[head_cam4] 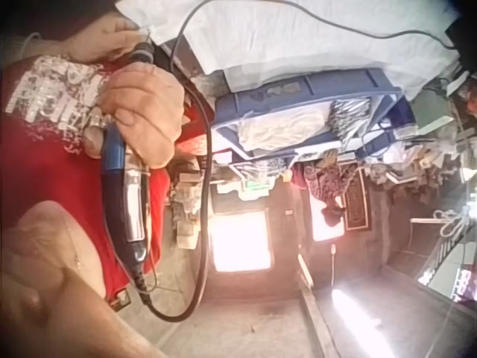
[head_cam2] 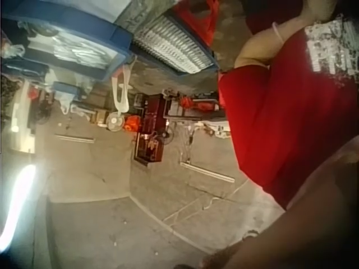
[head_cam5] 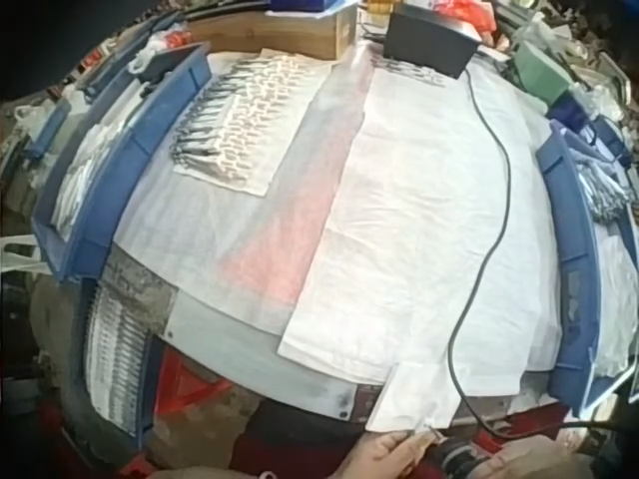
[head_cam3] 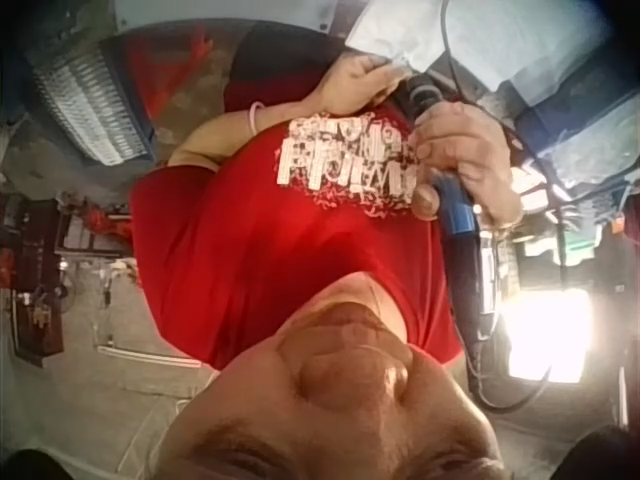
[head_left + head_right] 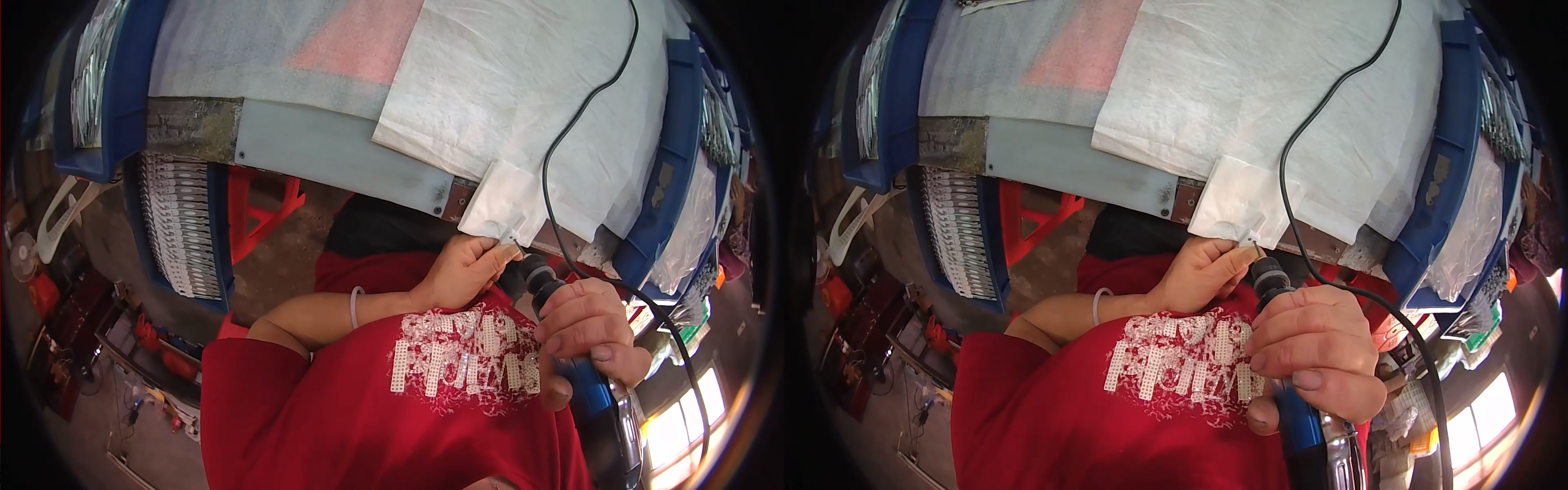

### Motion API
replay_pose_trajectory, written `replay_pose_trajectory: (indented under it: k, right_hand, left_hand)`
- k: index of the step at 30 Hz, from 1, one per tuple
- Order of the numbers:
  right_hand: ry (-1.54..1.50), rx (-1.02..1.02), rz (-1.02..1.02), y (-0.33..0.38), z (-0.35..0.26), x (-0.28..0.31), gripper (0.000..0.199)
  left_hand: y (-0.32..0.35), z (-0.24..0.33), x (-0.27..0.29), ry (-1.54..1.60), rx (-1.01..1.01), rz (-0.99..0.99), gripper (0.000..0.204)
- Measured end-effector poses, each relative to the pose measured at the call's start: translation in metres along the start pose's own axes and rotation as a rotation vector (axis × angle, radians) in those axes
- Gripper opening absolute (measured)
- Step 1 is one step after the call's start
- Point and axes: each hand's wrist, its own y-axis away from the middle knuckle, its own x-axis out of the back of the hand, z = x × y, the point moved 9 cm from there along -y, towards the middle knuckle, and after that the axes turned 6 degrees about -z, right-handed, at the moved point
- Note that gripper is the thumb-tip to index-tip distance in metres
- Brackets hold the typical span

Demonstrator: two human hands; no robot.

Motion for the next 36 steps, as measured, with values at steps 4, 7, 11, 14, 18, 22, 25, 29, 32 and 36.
replay_pose_trajectory:
  k: [4,7,11,14,18,22,25,29,32,36]
  right_hand:
    - [0.006,-0.013,-0.021,0.001,0.001,-0.002,0.045]
    - [0.015,-0.046,0.036,0.003,-0.005,0.007,0.047]
    - [0.039,-0.131,0.091,0.015,-0.002,0.028,0.051]
    - [0.189,-0.615,0.310,0.040,0.027,0.034,0.045]
    - [0.116,-0.985,0.320,0.075,0.067,0.035,0.041]
    - [0.112,-1.058,0.264,0.093,0.082,0.033,0.034]
    - [0.051,-1.071,0.357,0.095,0.079,0.034,0.032]
    - [-0.006,-1.012,0.413,0.090,0.066,0.040,0.034]
    - [-0.047,-0.970,0.432,0.086,0.058,0.040,0.036]
    - [-0.065,-0.950,0.417,0.085,0.052,0.038,0.037]
  left_hand:
    - [-0.001,-0.001,0.000,0.010,-0.006,-0.010,0.023]
    - [-0.002,-0.005,-0.002,0.050,0.011,-0.040,0.023]
    - [-0.001,-0.006,0.001,0.046,0.059,-0.091,0.024]
    - [-0.002,-0.001,0.000,0.019,0.061,-0.139,0.028]
    - [0.012,0.004,-0.010,-0.053,0.129,-0.293,0.033]
    - [0.038,0.032,-0.013,-0.144,0.124,-0.333,0.036]
    - [0.062,0.088,-0.003,-0.375,-0.104,-0.282,0.035]
    - [0.094,0.210,0.015,-0.809,-0.430,0.131,0.028]
    - [0.103,0.307,0.036,-0.923,-0.787,0.248,0.023]
    - [0.064,0.426,0.060,-1.095,-0.982,0.282,0.021]
